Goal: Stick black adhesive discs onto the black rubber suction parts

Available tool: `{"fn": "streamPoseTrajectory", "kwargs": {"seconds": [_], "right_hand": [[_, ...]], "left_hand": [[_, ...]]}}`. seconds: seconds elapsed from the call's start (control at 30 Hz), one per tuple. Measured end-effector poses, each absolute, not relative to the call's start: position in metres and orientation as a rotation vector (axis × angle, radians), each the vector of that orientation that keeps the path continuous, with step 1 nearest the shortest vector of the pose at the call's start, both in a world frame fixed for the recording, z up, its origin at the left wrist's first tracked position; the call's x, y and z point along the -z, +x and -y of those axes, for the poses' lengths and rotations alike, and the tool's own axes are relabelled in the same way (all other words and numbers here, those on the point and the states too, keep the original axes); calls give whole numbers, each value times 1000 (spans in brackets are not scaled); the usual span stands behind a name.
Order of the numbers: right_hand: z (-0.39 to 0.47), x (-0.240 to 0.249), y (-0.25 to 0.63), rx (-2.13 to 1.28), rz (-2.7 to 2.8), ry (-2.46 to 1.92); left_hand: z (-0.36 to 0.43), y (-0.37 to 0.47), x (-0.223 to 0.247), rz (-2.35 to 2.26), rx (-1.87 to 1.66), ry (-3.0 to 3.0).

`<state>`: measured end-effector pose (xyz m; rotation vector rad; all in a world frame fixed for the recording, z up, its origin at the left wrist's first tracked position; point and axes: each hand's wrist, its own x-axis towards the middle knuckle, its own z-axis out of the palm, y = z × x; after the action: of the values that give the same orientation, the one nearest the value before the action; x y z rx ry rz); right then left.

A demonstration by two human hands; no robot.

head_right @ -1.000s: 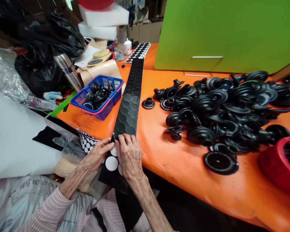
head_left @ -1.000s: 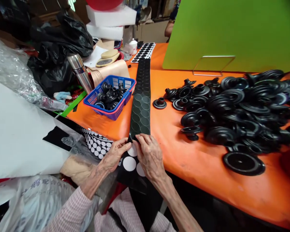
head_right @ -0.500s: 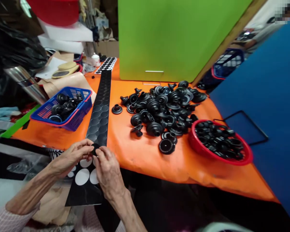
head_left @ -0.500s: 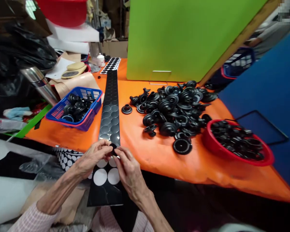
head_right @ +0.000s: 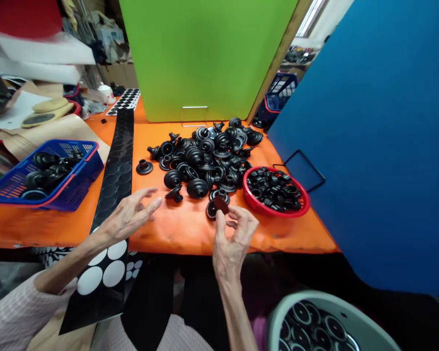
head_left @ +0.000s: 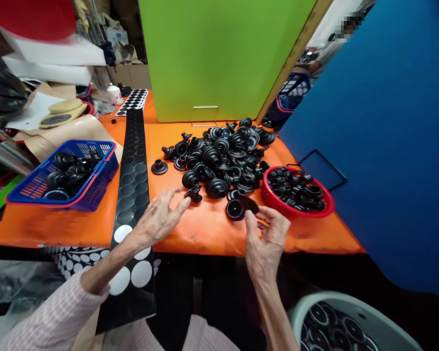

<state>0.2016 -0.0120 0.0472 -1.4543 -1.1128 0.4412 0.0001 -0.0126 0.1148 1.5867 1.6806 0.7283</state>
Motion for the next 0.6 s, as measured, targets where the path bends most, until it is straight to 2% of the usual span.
{"fn": "streamPoseTrajectory", "kwargs": {"seconds": [0.1, 0.17, 0.27, 0.43, 0.6], "right_hand": [[-3, -32, 216, -474, 1141, -1595], [0, -27, 209, -476, 1129, -1592], [21, -33, 181, -580, 1115, -1443], [49, -52, 135, -1142, 1104, -1171], [40, -59, 129, -1093, 1142, -1215]], "left_hand": [[19, -13, -100, -1557, -524, 1524], [27, -16, -91, -1475, -530, 1410], [38, -12, -85, -1386, -685, 1144], [52, -13, -81, -1123, -972, 706], [69, -33, -74, -1160, -1097, 523]]}}
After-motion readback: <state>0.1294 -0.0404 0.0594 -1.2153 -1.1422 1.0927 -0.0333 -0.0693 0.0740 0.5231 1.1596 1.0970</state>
